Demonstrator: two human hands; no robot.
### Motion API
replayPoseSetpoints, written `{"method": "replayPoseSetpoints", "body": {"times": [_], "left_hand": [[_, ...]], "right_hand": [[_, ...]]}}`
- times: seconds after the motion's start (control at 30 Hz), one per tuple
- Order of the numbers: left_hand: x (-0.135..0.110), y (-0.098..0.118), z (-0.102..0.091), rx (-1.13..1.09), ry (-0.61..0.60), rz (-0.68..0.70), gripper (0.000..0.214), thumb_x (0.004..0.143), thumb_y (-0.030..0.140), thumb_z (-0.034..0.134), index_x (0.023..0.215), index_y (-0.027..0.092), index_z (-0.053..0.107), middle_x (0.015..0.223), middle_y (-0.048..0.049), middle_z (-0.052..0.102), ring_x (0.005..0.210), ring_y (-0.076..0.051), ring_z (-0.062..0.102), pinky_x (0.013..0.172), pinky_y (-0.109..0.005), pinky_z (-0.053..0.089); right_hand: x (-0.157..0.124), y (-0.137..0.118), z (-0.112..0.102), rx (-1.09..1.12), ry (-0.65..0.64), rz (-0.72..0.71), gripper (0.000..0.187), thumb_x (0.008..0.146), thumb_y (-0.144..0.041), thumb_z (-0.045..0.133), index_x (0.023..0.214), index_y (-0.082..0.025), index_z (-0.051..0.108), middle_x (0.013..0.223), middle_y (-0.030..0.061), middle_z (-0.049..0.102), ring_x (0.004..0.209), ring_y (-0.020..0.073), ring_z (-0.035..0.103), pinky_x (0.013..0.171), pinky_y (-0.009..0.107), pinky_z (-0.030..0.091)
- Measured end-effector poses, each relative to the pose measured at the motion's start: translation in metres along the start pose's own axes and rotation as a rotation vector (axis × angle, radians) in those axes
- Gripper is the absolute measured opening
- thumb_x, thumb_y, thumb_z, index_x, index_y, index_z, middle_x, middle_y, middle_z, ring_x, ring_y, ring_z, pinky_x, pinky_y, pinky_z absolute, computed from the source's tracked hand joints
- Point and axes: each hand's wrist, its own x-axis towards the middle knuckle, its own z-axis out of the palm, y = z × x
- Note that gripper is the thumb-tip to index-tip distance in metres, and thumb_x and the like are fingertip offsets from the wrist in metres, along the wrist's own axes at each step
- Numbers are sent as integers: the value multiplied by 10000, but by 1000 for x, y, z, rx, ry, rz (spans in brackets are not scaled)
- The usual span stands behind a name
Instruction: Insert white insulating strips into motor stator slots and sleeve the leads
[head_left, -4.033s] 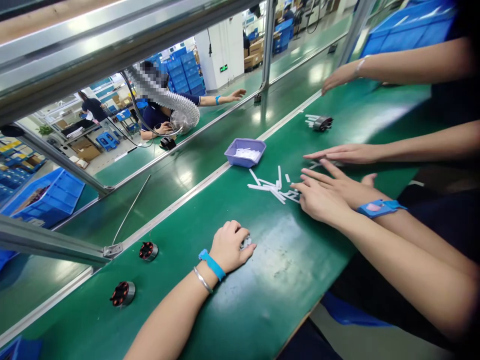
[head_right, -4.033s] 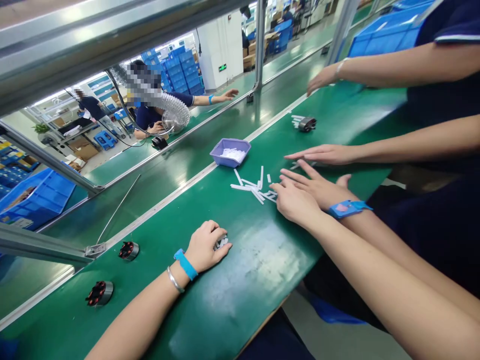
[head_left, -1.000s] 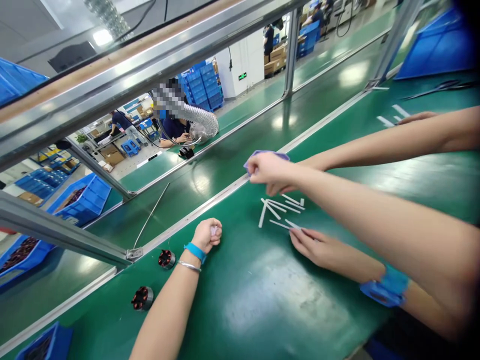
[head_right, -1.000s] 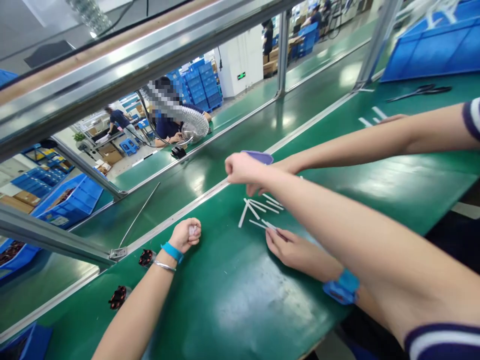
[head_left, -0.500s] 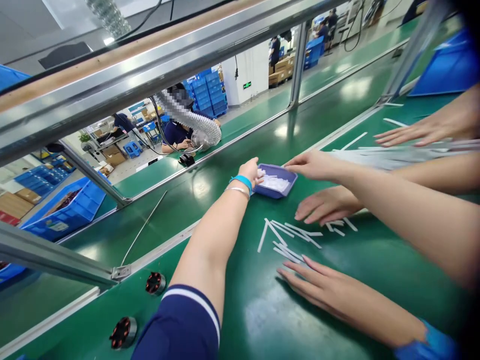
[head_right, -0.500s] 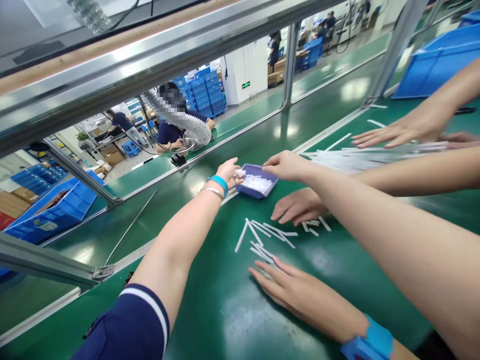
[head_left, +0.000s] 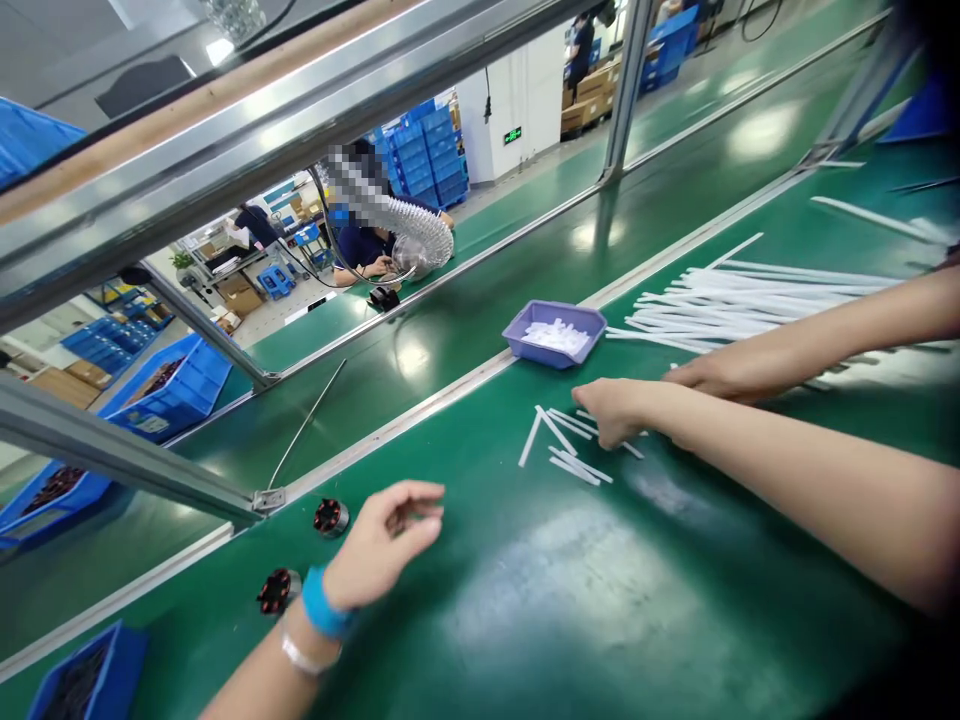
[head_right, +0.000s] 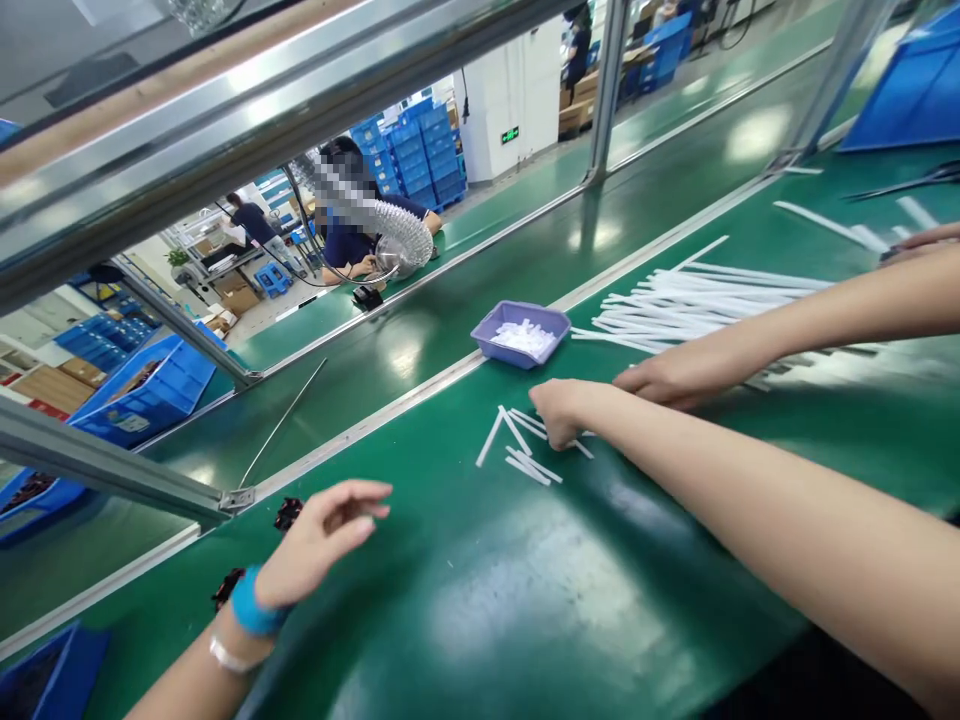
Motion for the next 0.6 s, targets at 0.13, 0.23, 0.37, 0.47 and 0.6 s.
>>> {"method": "replayPoseSetpoints", "body": {"times": [0.13, 0.23, 0.37, 0.47, 0.6], "left_hand": [[-92, -45, -21, 49, 132, -95, 423, 799, 459, 710, 1165, 249, 684, 1238, -129, 658, 1113, -283, 642, 916, -367, 542], [-130, -60, -30, 88, 234, -131, 473, 822, 510, 665, 1188, 211, 661, 1218, -148, 664, 1119, -287, 640, 917, -368, 546], [-155, -66, -43, 103, 366, -138, 496, 803, 526, 670, 1156, 178, 654, 1170, -155, 685, 1094, -284, 655, 908, -368, 554], [-168, -74, -58, 141, 512, -75, 473, 810, 516, 653, 1139, 176, 639, 1186, -148, 676, 1050, -268, 668, 890, -378, 559], [-180, -98, -84, 430, 802, -8, 492, 805, 520, 632, 1147, 167, 603, 1046, -118, 673, 927, -243, 664, 798, -386, 558]], "right_hand": [[3, -21, 22, -131, -363, 204, 235, 944, -328, 611, 1077, -135, 631, 943, 28, 672, 736, 123, 650, 638, 284, 569], [-4, -55, 43, -184, -479, 207, 258, 948, -316, 604, 1139, -143, 610, 970, 32, 665, 736, 122, 647, 629, 280, 568], [-19, -96, 62, -206, -470, 69, 470, 819, -239, 748, 1238, -143, 558, 989, 52, 666, 696, 130, 640, 608, 286, 562], [-25, -94, 46, -221, -349, -5, 452, 834, -258, 733, 1244, -161, 568, 1048, 55, 668, 826, 163, 658, 729, 330, 570], [-31, -51, 16, -361, -114, 145, 321, 955, -333, 582, 1228, -163, 590, 1197, 80, 630, 1033, 215, 634, 866, 420, 547]]}}
